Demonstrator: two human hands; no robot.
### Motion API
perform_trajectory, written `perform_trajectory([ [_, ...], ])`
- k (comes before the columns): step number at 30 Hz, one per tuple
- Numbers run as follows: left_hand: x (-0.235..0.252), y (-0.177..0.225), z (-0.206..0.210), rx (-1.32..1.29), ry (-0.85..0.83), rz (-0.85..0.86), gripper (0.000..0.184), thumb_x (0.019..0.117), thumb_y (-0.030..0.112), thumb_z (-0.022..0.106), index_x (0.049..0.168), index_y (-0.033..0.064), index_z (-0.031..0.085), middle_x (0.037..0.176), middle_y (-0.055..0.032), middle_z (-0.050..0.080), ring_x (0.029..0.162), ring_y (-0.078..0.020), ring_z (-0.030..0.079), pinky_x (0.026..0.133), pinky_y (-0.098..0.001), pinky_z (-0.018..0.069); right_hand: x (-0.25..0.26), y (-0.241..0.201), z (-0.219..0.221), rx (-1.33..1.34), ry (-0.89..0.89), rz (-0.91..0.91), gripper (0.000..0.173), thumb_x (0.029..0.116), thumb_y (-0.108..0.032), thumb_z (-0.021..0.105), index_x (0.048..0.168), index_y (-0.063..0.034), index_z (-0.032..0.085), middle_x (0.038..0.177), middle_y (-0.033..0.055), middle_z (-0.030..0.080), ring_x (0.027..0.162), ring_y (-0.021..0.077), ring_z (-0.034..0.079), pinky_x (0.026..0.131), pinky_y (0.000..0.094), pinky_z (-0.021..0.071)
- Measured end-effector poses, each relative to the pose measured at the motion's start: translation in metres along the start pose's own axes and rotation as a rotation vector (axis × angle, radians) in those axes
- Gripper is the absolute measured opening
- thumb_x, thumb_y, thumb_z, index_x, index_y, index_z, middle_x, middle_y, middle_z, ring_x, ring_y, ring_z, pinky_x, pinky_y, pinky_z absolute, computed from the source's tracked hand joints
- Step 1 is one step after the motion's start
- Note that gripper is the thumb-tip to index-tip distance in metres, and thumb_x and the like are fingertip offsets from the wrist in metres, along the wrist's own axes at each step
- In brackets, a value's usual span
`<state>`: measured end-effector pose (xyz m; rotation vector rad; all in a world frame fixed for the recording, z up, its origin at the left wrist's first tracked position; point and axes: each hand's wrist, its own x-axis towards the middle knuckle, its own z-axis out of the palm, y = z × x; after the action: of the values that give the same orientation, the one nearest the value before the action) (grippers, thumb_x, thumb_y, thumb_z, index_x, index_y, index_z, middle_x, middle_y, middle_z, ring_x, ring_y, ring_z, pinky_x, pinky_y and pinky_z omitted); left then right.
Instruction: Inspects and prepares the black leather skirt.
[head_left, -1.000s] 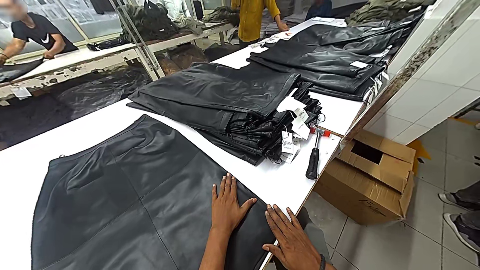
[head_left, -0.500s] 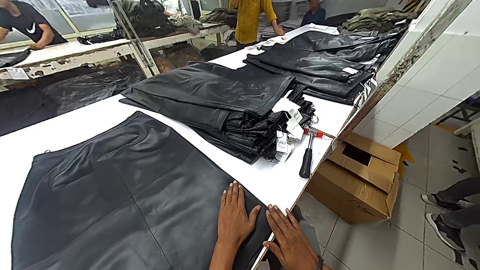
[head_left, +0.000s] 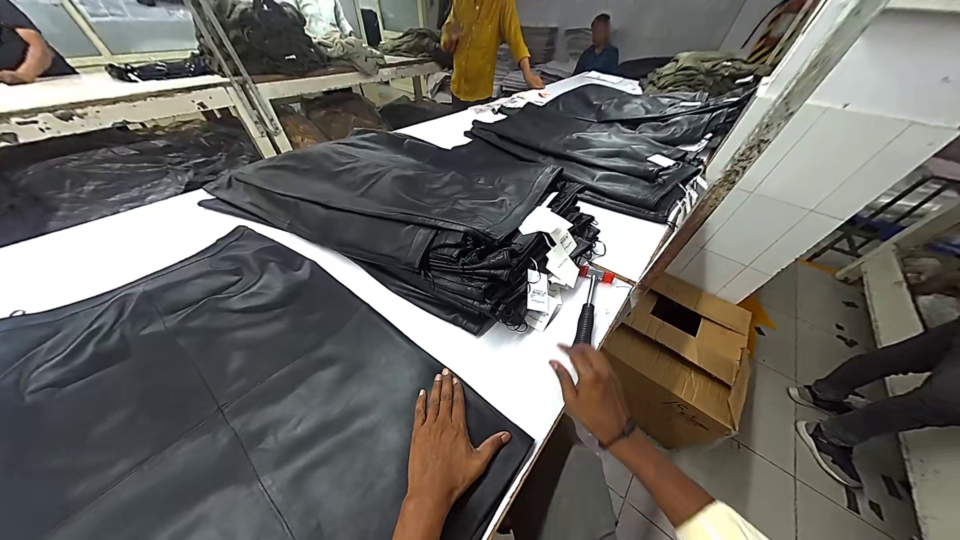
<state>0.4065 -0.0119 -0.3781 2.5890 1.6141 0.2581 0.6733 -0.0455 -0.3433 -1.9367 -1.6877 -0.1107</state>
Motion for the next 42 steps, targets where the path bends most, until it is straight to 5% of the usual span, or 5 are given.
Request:
perform_trajectory([
  [8,0.0,0.002,-0.006,-0.011,-0.079,-0.03,0.133,0.0746,0.101,0.02,0.16,-0.0006,0.03,0.169,-0.0149,0.025,0.159,-0.0275,0.018,0.129,-0.0517,0.0086,0.096,0.061,-0.004,0.169,-0.295,0.657,0.094,0.0867,-0.03,0.08,0.157,0.0012,0.027,0.131,0.0354,0.056,0.115,0.0512,0.061,0.096,0.0657,0.0484],
  [16,0.001,0.001,-0.005,-0.022,-0.066,-0.029,0.134,0.0731,0.102,0.023,0.159,-0.0007,0.033,0.17,-0.0132,0.024,0.159,-0.0265,0.019,0.128,-0.0528,0.0113,-0.025,0.024,-0.076,1.279,-0.578,1.089,0.031,0.1096,-0.029,0.04,0.12,-0.0036,0.055,0.087,0.0116,0.068,0.058,0.0121,0.063,0.051,0.0227,0.0536],
  [21,0.0,0.002,-0.003,-0.015,-0.049,-0.026,0.135,0.0721,0.103,0.024,0.159,0.0002,0.034,0.17,-0.0129,0.024,0.159,-0.0269,0.019,0.127,-0.0564,0.0105,-0.099,0.001,-0.087,0.825,-0.731,0.675,0.052,0.1077,-0.044,0.035,0.148,-0.0124,0.044,0.069,0.0036,0.06,0.046,0.0143,0.056,0.041,0.0285,0.0497],
  [27,-0.001,0.001,-0.004,-0.018,-0.035,-0.024,0.134,0.0722,0.102,0.026,0.158,0.0,0.036,0.17,-0.013,0.026,0.158,-0.0269,0.021,0.127,-0.0553,0.012,-0.138,-0.029,-0.113,0.462,-0.465,0.078,0.04,0.1072,-0.03,0.05,0.13,0.0032,0.049,0.092,0.0122,0.067,0.07,0.0175,0.066,0.062,0.0365,0.0583],
  [42,-0.002,0.001,-0.004,-0.035,-0.026,-0.026,0.132,0.0735,0.101,0.027,0.158,0.0001,0.036,0.17,-0.0132,0.025,0.158,-0.0271,0.02,0.127,-0.0561,0.0122,-0.143,-0.04,-0.112,0.622,-0.484,0.056,0.058,0.1116,-0.031,0.039,0.158,0.0028,0.03,0.087,0.012,0.065,0.059,0.0139,0.056,0.053,0.0311,0.0525],
])
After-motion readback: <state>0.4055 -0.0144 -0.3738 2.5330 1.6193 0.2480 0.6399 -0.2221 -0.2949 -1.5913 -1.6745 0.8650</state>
